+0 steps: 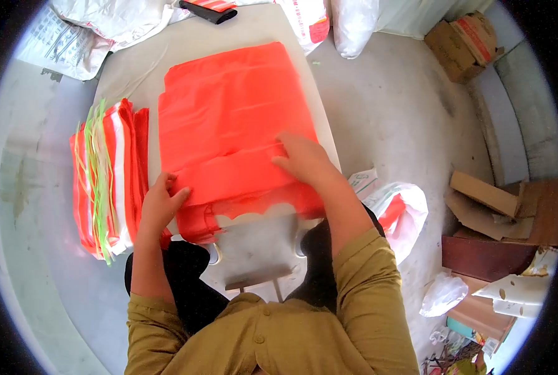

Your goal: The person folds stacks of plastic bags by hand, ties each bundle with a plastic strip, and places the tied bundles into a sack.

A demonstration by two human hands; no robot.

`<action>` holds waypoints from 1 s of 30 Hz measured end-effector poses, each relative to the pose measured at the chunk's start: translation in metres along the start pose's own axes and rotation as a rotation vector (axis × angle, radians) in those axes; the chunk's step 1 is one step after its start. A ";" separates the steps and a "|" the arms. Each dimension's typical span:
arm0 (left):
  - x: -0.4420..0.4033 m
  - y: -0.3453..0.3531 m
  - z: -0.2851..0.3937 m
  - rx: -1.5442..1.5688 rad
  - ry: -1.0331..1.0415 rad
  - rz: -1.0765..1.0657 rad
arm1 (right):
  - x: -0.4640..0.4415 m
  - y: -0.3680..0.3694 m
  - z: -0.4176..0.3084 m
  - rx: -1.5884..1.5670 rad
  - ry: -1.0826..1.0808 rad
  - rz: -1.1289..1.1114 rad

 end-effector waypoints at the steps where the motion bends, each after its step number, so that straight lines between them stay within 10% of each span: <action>1: -0.001 -0.001 -0.010 0.038 0.028 -0.024 | 0.000 0.000 0.002 -0.005 -0.008 0.004; 9: 0.001 -0.001 -0.004 -0.036 -0.055 -0.031 | -0.002 0.007 -0.011 0.250 -0.107 0.071; 15: 0.005 0.002 -0.005 -0.238 0.077 0.114 | 0.018 0.002 -0.029 0.133 -0.595 -0.067; 30: 0.020 -0.007 -0.016 -0.299 0.438 0.079 | 0.029 0.015 -0.016 0.366 -0.454 -0.052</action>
Point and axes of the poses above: each hand's wrist, its own x-axis away from the middle knuckle, its own y-axis out of the palm, z = x × y, the point moved 1 cm from there along -x, towards the middle knuckle, and after that the axes turned 14 degrees about -y, right-handed, at the moved point
